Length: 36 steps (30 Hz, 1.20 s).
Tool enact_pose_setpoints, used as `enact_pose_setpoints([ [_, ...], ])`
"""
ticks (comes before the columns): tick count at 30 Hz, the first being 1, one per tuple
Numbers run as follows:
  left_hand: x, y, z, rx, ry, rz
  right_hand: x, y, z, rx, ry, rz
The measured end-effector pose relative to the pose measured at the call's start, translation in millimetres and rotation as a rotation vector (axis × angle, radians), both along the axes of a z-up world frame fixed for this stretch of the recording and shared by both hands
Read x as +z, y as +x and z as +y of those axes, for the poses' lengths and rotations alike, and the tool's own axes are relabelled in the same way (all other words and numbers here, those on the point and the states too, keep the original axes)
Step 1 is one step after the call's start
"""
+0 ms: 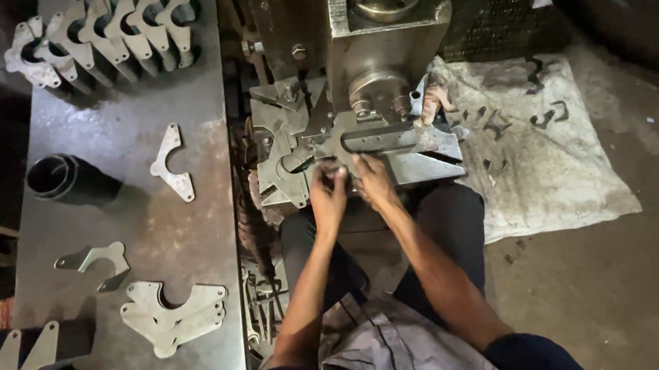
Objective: Operating a manual stamping press to form or punch metal components and inspecting the results.
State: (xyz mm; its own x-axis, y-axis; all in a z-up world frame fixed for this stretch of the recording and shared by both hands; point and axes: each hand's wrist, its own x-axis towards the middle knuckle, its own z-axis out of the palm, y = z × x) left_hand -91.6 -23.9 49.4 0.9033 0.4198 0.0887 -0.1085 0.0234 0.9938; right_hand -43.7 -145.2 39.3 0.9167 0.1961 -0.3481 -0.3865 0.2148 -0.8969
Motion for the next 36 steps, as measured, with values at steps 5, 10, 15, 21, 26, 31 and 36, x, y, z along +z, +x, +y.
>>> enact_pose_setpoints([
  [5,-8,-45,-6,-0.078,0.082,-0.031,-14,8,17,-0.059,0.045,-0.012],
  [10,-23,-69,-14,-0.069,0.082,0.17,-9,8,16,-0.046,0.094,-0.017],
  [15,-33,-65,-15,-0.048,0.07,0.08,-2,12,15,-0.027,0.075,-0.025],
  [21,-2,-59,-14,0.029,0.305,-0.051,-1,14,14,-0.009,0.118,0.042],
  [26,-24,-63,-22,0.041,0.301,-0.059,-3,13,15,-0.011,0.113,0.084],
  [31,-7,-51,-21,0.068,0.659,-0.188,-21,22,7,-0.047,0.141,0.122],
  [36,35,-15,-15,0.083,0.891,-0.176,33,6,-35,0.294,0.55,0.174],
])
